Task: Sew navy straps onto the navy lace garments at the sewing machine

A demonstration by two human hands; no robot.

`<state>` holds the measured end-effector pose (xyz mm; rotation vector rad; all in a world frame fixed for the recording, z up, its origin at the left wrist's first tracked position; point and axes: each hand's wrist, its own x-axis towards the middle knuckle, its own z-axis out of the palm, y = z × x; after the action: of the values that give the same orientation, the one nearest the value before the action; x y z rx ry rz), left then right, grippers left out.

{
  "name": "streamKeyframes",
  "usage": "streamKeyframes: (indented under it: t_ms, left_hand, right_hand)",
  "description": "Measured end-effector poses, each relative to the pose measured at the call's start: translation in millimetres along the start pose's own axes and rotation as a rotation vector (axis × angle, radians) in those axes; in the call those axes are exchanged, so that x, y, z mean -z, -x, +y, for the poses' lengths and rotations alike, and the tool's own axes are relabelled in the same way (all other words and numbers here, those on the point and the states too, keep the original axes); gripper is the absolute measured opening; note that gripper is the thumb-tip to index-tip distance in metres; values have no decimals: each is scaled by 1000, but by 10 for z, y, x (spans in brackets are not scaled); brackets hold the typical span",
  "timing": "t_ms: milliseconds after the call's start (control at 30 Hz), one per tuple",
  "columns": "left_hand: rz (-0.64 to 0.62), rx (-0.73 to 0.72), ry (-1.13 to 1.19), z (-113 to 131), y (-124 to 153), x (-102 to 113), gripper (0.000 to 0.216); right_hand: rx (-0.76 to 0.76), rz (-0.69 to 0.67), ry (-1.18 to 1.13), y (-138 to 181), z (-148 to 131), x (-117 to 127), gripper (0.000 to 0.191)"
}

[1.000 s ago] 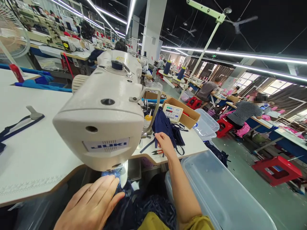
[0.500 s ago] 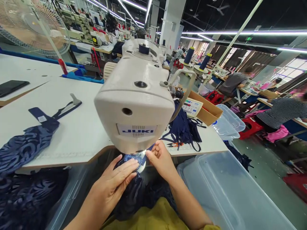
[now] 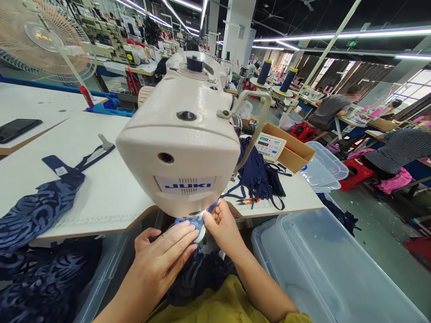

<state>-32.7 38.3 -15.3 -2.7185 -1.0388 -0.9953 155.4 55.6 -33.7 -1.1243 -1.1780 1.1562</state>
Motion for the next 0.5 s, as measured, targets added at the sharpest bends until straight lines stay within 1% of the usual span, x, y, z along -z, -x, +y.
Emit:
streamKeyframes:
  t_ms: [167,267,333,500]
  left_hand:
    - [13,-11,-21,55,-29,-1,33]
    - [76,60,15,102,-41,-17,28]
    - [80,82,14,116,-43,-19,28]
    - [15,-41,-48,35,-36,-4,36]
  right_hand:
    - [-13,-5,3,8,-6,-5,14]
    - [-20,-8,10,10,-28,-8,14]
    - [-22,-11,15,9,-41,-6,14]
    - [-26,-17,29,9,-47,2,15]
